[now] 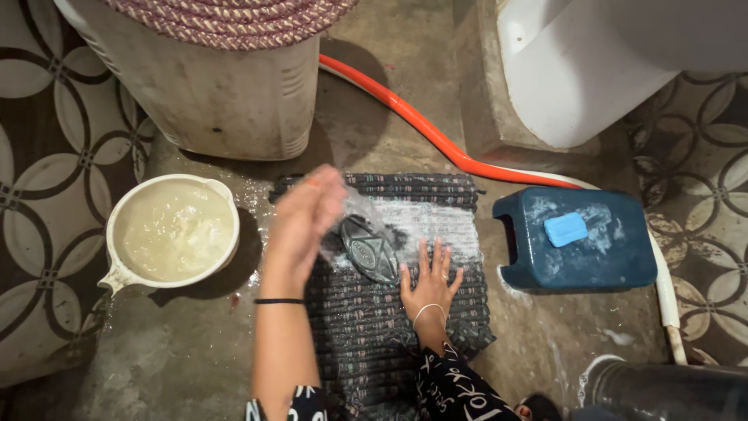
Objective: The person scrubs a dark patterned rug on the floor using a grey scrubbing tool and a blue bar of soap. They repeatedly pour water from a white plastic jug onto the rug to rinse it and continue scrubbing the surface.
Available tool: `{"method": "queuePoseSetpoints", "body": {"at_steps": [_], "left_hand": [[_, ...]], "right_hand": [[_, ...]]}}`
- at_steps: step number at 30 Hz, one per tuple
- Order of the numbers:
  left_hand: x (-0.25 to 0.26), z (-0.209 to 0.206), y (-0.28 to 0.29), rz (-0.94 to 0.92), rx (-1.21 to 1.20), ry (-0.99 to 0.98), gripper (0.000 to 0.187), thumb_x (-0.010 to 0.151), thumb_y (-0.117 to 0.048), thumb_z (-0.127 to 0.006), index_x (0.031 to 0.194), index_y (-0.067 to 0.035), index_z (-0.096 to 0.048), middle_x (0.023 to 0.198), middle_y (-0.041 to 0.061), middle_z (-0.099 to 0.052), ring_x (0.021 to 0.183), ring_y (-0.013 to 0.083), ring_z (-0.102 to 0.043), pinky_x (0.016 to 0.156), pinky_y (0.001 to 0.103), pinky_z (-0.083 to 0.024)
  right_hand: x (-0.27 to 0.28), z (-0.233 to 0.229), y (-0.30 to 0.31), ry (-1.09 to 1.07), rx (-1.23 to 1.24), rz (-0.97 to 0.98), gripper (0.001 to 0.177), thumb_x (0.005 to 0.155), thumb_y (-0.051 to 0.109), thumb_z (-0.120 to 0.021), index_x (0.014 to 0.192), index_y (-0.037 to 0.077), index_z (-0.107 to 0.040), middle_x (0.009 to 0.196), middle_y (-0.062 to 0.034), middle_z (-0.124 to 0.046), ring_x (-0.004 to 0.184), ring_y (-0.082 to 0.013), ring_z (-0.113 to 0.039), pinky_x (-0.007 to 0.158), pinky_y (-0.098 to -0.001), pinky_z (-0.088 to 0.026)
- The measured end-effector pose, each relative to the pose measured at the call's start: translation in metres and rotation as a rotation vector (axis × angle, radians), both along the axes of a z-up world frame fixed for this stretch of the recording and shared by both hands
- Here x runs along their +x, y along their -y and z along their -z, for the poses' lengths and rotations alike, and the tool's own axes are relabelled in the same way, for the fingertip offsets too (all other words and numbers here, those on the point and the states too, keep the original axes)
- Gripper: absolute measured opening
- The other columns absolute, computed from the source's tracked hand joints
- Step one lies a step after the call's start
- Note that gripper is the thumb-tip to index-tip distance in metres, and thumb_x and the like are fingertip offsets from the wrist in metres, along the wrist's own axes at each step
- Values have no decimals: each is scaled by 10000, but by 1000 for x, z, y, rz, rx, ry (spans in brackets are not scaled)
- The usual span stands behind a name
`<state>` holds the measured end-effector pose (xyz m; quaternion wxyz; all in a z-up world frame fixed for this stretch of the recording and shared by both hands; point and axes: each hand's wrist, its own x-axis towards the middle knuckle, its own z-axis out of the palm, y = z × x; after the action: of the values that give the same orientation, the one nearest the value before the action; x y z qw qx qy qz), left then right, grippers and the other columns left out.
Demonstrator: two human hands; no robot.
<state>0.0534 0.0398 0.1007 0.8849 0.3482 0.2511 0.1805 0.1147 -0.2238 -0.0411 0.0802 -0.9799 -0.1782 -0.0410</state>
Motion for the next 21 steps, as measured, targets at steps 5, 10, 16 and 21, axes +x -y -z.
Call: {"method": "queuePoseSetpoints", "body": {"at_steps": [5,10,16,21], "left_hand": [[-43,84,-103,-631,-403,581,375,988,0,-477,1342,42,-594,1319,163,-649,1229,283,-655,1006,367,-552],[-76,168,-165,-890,-615,196,342,982,-186,-404,1185,-28,-629,1162,112,-688,1112,264,-670,885,373,-544],[-66,134,-143,-619,-551,554,281,1061,-156,-437,1201,-60,-661,1175,80,-706,1163,252,-666,897,363,-525],[-1,50,-34,-154,-351,460,370,970,-42,-584,1330,42,-571,1329,161,-656,1262,292,-639,1152,391,-502]], "right_hand": [[-1,1,1,-10,49,-7,674,975,526,-466,1587,287,-315,1683,-62,-215,1553,-288,-143,1203,-612,-55],[0,1,1,-2,58,-12,666,977,529,-465,1583,296,-322,1678,-67,-216,1545,-294,-140,1191,-618,-47],[-1,0,1,22,55,-21,663,983,513,-476,1586,279,-330,1677,-79,-235,1548,-307,-161,1196,-623,-62],[-2,-2,0,36,75,-20,666,974,517,-489,1578,278,-342,1673,-81,-252,1553,-308,-175,1201,-617,-67]]}}
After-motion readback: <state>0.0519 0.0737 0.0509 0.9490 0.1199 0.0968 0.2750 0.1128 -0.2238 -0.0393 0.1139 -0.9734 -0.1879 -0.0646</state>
